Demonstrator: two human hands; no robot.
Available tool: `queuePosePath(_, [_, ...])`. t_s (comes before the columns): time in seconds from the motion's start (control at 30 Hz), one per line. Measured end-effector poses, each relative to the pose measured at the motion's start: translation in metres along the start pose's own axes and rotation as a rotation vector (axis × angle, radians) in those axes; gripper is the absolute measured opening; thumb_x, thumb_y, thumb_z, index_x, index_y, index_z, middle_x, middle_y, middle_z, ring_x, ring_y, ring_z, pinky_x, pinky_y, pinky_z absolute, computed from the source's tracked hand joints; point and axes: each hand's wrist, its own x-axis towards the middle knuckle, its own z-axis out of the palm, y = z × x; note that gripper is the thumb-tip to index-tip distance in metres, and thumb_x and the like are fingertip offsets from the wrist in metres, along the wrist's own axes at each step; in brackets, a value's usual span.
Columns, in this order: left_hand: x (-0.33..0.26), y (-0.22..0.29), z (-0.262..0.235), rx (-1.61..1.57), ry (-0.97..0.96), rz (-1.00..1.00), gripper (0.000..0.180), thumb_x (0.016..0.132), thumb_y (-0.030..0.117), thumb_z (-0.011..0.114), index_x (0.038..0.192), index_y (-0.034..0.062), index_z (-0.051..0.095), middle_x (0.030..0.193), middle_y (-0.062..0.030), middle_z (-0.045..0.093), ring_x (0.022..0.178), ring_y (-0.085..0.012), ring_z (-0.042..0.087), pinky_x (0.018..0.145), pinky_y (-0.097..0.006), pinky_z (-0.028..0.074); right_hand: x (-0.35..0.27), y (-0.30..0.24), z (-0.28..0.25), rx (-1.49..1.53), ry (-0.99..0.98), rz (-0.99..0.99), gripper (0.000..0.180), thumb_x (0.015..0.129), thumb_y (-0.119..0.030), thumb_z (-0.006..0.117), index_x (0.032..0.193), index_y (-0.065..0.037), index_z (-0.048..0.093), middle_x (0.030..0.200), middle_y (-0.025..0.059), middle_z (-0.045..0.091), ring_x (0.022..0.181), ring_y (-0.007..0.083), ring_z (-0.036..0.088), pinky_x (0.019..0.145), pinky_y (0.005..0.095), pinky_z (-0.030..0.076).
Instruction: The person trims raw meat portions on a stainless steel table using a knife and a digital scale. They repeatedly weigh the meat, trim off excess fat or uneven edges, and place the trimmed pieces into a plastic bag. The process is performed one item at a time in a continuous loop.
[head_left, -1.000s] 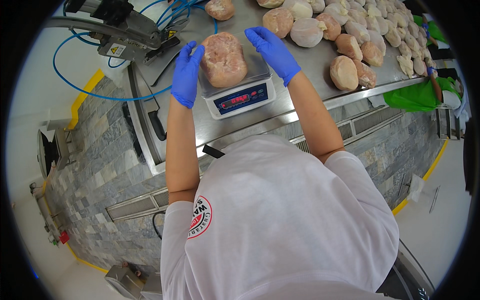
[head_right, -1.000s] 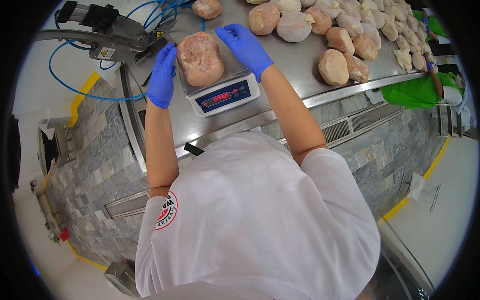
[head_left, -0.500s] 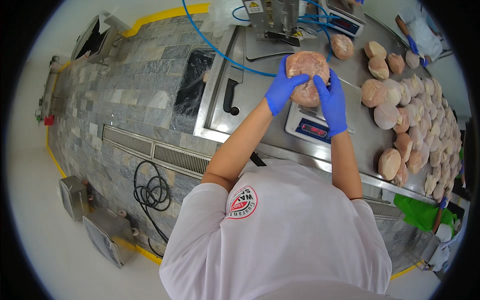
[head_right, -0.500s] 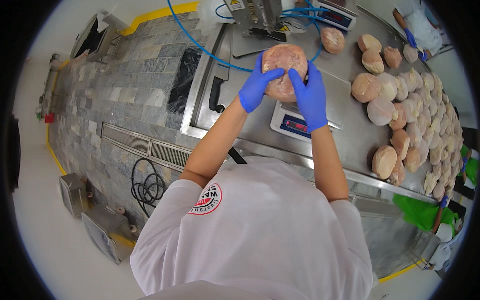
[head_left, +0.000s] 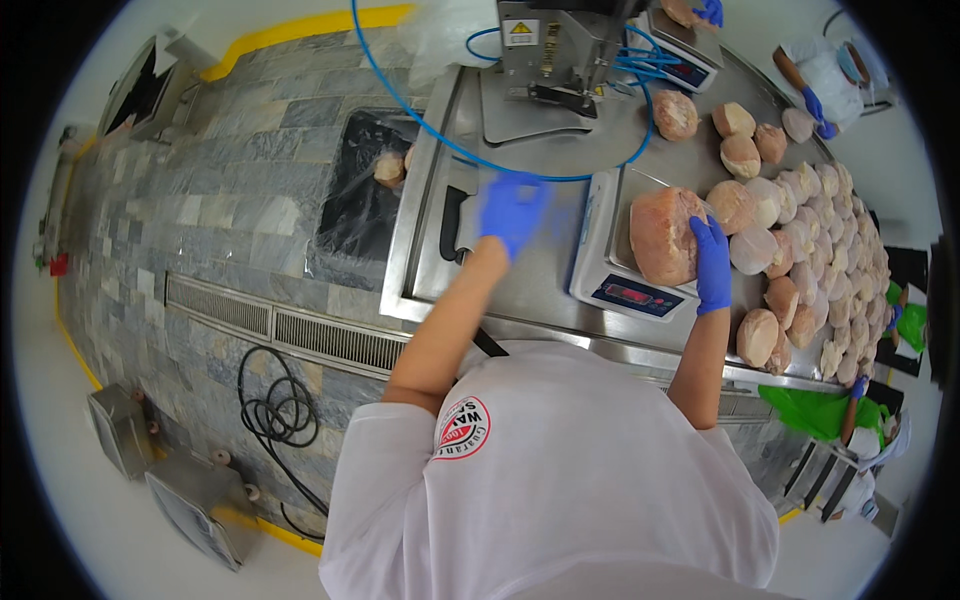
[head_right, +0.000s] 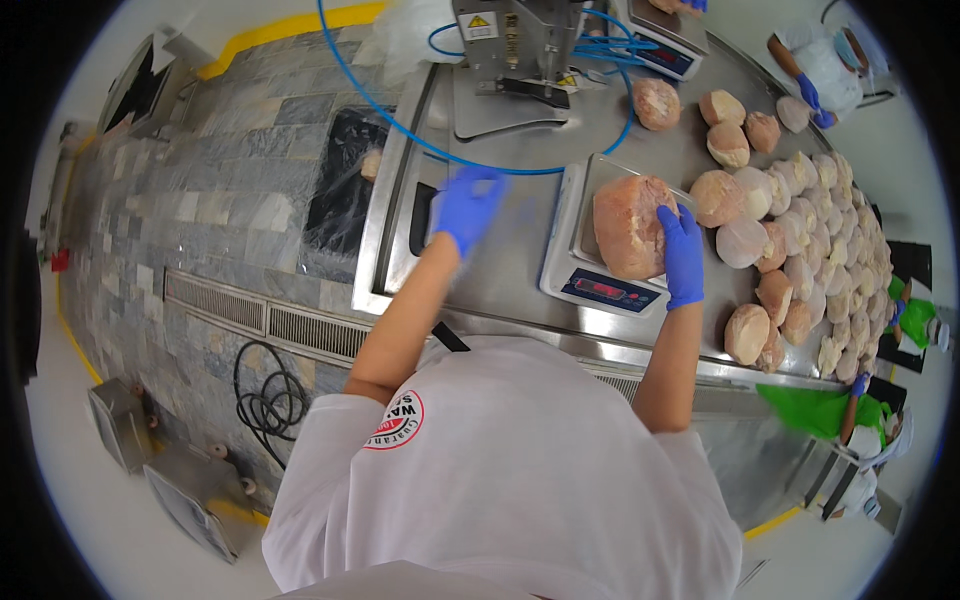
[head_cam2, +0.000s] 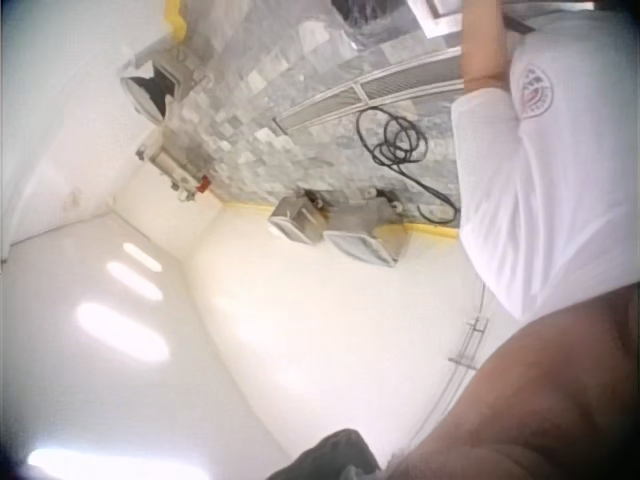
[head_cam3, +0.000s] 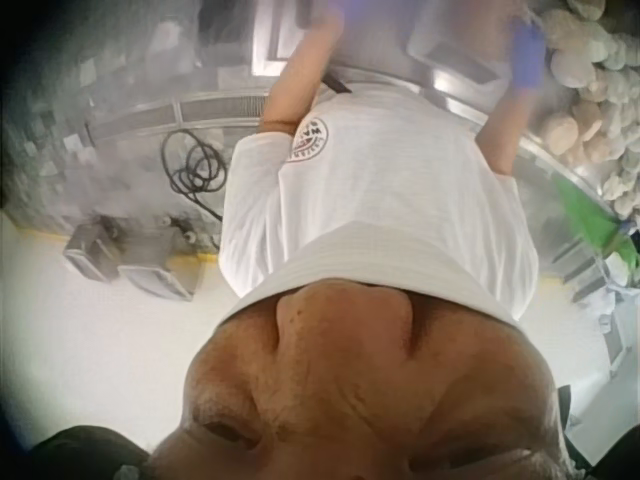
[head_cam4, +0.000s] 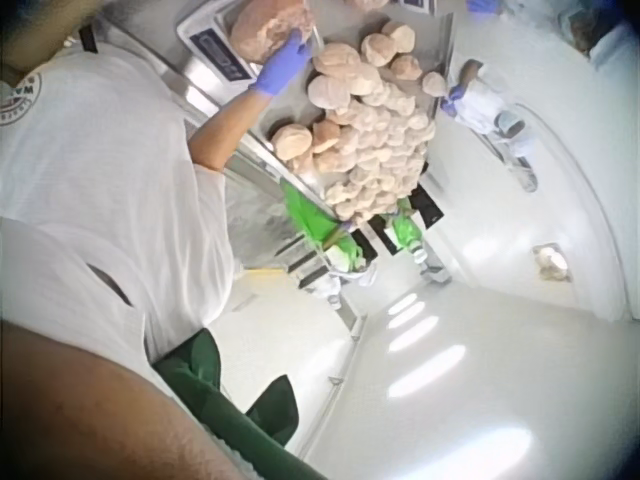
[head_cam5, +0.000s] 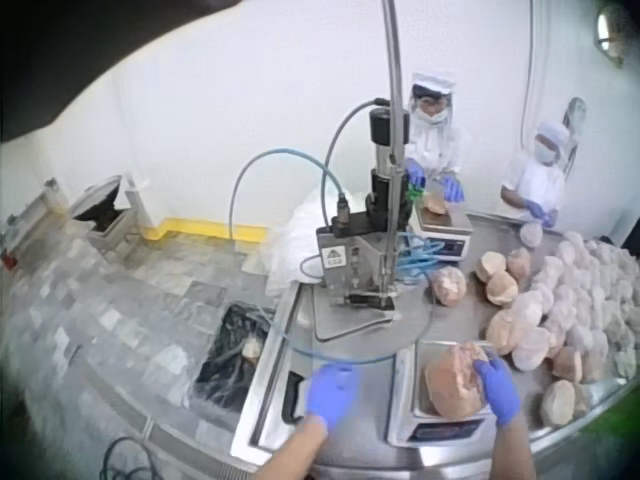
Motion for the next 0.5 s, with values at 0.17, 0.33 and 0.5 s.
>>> queuePosePath(0.17, [0.015, -0.138, -0.057, 1.159, 0.362, -0.058, 0.058, 0.083, 0.033, 0.066, 0.131, 0.0061, 0.047, 0.117, -0.0207, 0.058, 0.101, -0.0407, 0.06, 0.09, -0.047, 0.05, 0.001, 0.012, -0.016, -0.043, 0.069, 0.005, 0.054, 0.093, -0.034, 0.062, 0.127, 0.006, 0.054, 0.116, 0.0148, 0.064, 0.105, 0.0191, 0.06, 0.093, 0.0313, 0.046])
queuePosePath(0.33, [-0.017, -0.131, -0.081, 0.849, 0.194, -0.088, 0.047, 0.084, 0.026, 0.064, 0.12, -0.0006, 0.05, 0.095, -0.0208, 0.066, 0.086, -0.0329, 0.067, 0.081, -0.042, 0.053, -0.007, -0.013, -0.001, -0.26, 0.088, -0.132, 0.051, 0.092, -0.038, 0.063, 0.125, 0.001, 0.057, 0.112, 0.0157, 0.066, 0.102, 0.0236, 0.062, 0.088, 0.0336, 0.049])
queuePosePath(0.5, [-0.127, -0.103, -0.082, 0.012, 0.126, -0.302, 0.027, 0.087, 0.02, 0.067, 0.105, 0.0037, 0.055, 0.076, -0.0015, 0.052, 0.064, -0.012, 0.048, 0.055, -0.029, 0.04, -0.023, -0.024, 0.0, -0.023, 0.313, -0.318, 0.035, 0.093, -0.023, 0.063, 0.122, -0.004, 0.059, 0.102, 0.0108, 0.066, 0.088, 0.0161, 0.06, 0.081, 0.0313, 0.05])
